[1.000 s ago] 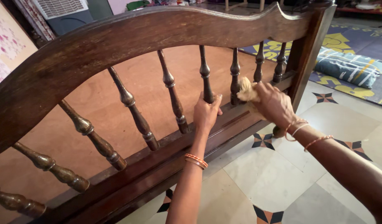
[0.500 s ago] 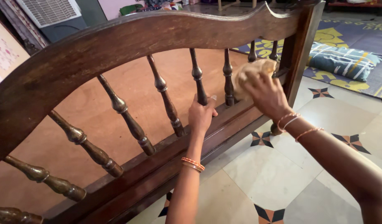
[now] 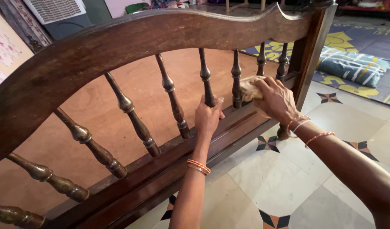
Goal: The person wipes the wooden spindles and frame of a bed headboard with a cloth, moving the cloth up and down the length of each spindle and across the top rail.
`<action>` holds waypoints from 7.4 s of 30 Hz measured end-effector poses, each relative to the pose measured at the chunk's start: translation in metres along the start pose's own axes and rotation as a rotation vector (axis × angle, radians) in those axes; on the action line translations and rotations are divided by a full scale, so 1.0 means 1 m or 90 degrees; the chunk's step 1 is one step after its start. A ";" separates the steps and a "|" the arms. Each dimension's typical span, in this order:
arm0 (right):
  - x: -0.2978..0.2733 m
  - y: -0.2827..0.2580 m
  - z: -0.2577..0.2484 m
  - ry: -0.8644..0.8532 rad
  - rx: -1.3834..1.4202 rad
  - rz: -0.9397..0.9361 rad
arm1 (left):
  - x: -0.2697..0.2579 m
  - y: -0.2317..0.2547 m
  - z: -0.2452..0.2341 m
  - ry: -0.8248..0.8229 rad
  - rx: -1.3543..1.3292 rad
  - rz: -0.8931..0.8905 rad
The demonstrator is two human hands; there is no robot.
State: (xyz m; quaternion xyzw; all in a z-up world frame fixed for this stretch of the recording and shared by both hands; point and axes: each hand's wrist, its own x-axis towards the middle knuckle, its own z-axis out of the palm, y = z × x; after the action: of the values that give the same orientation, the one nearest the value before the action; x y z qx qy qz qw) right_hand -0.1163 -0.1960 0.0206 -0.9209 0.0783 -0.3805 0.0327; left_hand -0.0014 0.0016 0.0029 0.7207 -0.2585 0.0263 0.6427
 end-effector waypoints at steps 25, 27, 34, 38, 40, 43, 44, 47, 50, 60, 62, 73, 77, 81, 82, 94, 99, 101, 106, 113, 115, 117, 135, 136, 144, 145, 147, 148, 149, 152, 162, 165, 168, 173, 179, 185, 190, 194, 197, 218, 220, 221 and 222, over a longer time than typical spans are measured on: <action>0.005 -0.006 0.022 0.109 -0.186 -0.123 | -0.001 0.007 -0.004 0.001 0.056 -0.041; -0.009 -0.010 0.033 0.103 -0.192 -0.182 | -0.001 0.001 -0.003 -0.002 0.070 -0.018; 0.001 -0.007 0.029 0.025 -0.122 -0.099 | -0.002 -0.001 0.000 0.006 0.032 0.003; 0.027 -0.013 0.010 0.024 -0.024 0.007 | -0.001 0.008 -0.003 0.001 0.070 -0.049; 0.038 -0.017 -0.006 -0.018 0.017 0.070 | -0.003 0.012 -0.004 0.000 0.067 -0.043; 0.050 -0.024 -0.021 0.086 0.014 0.034 | -0.004 0.018 -0.005 -0.003 0.069 -0.051; 0.050 -0.024 -0.022 0.125 0.007 0.003 | -0.005 0.018 -0.005 -0.009 0.076 -0.066; 0.044 -0.025 -0.015 0.181 -0.019 -0.028 | -0.005 0.018 -0.006 -0.013 0.061 -0.059; 0.038 -0.027 0.000 0.176 -0.044 -0.043 | -0.003 0.016 -0.006 -0.005 0.072 -0.064; 0.016 -0.020 0.047 0.115 -0.129 -0.120 | 0.002 -0.005 -0.003 0.012 0.061 0.025; 0.012 -0.019 0.048 0.099 -0.108 -0.103 | 0.003 -0.007 -0.003 -0.007 0.056 0.022; 0.000 -0.019 0.036 0.060 -0.080 -0.078 | 0.003 -0.006 -0.003 -0.009 0.050 0.006; 0.007 -0.015 0.029 0.056 -0.080 -0.104 | 0.002 -0.001 -0.005 -0.012 0.062 0.004; 0.016 -0.008 0.020 0.002 -0.064 -0.045 | 0.001 0.004 -0.009 -0.022 0.074 0.002; 0.018 -0.006 0.020 0.001 -0.065 -0.046 | 0.000 0.005 -0.009 -0.025 0.052 -0.009; 0.029 0.026 0.020 0.226 -0.101 -0.095 | 0.006 0.004 -0.011 -0.043 0.100 -0.055; 0.004 0.002 0.067 0.134 -0.130 -0.117 | 0.005 -0.002 -0.008 -0.040 0.086 -0.042; -0.007 -0.007 0.066 0.166 -0.071 -0.119 | 0.005 -0.005 -0.005 -0.019 0.064 -0.004; -0.004 -0.011 0.047 0.139 -0.019 -0.129 | 0.004 -0.007 -0.004 -0.016 0.065 -0.001; 0.009 -0.003 0.028 0.135 -0.013 -0.156 | 0.000 0.003 -0.006 -0.012 0.054 0.005; 0.017 0.000 0.025 0.127 -0.024 -0.120 | -0.001 0.007 -0.008 -0.016 0.055 -0.009; 0.028 0.002 0.020 0.115 -0.035 -0.083 | -0.001 0.009 -0.009 -0.020 0.054 -0.027; 0.009 -0.005 0.031 0.094 -0.031 -0.122 | 0.003 -0.003 -0.006 -0.021 0.072 0.019; 0.010 -0.004 0.028 0.081 -0.004 -0.118 | 0.001 -0.001 -0.006 -0.019 0.053 0.011; 0.042 0.001 0.014 0.071 0.005 -0.021 | -0.003 0.020 -0.014 -0.026 0.110 -0.062; 0.041 0.001 0.009 0.087 -0.008 -0.032 | -0.004 0.020 -0.014 -0.027 0.095 -0.056; 0.038 -0.001 0.009 0.103 -0.020 -0.040 | -0.003 0.018 -0.013 -0.030 0.081 -0.053; 0.036 -0.003 0.013 0.090 -0.029 -0.039 | -0.002 0.016 -0.012 -0.027 0.086 -0.052; 0.035 -0.004 0.018 0.078 -0.038 -0.039 | 0.000 0.013 -0.011 -0.023 0.091 -0.052; 0.023 -0.007 0.031 0.121 -0.095 -0.166 | 0.002 0.004 -0.009 -0.018 0.073 -0.017; 0.053 0.015 0.036 0.168 -0.104 -0.096 | 0.005 0.004 -0.012 -0.024 0.092 -0.045; 0.063 0.018 0.020 0.261 -0.032 -0.085 | 0.003 0.010 -0.016 -0.044 0.091 -0.075; 0.058 0.009 0.014 0.305 -0.039 -0.084 | 0.003 0.011 -0.014 -0.054 0.094 -0.088; 0.053 0.004 0.041 0.224 -0.086 -0.098 | 0.004 0.001 -0.010 -0.036 0.055 -0.053; -0.003 -0.008 0.049 0.112 -0.167 -0.173 | 0.008 -0.011 -0.007 -0.033 0.056 0.021; -0.008 -0.012 0.042 0.101 -0.060 -0.115 | 0.007 -0.016 -0.001 -0.018 0.027 0.030; -0.011 -0.020 0.031 0.089 -0.018 -0.012 | 0.006 -0.011 -0.002 -0.022 -0.023 0.033; 0.002 -0.009 0.011 0.087 0.261 0.216 | 0.003 0.001 -0.004 -0.009 0.049 -0.020; 0.025 0.000 -0.010 0.157 0.526 0.228 | 0.000 0.008 -0.006 -0.017 0.070 -0.050; 0.033 -0.043 -0.010 0.214 0.436 0.154 | -0.004 0.015 -0.005 0.001 0.092 -0.063; 0.034 -0.053 -0.015 0.193 0.458 0.173 | -0.005 0.015 -0.005 -0.001 0.086 -0.057; 0.035 -0.057 -0.017 0.173 0.481 0.190 | -0.006 0.016 -0.006 -0.001 0.078 -0.049; 0.034 -0.061 -0.018 0.173 0.480 0.189 | -0.005 0.017 -0.006 -0.001 0.078 -0.048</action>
State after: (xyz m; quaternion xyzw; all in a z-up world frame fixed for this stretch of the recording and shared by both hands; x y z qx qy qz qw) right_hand -0.0982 -0.1417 0.0639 -0.7645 0.0692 -0.4914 0.4113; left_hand -0.0107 0.0082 0.0177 0.7680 -0.2294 0.0173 0.5977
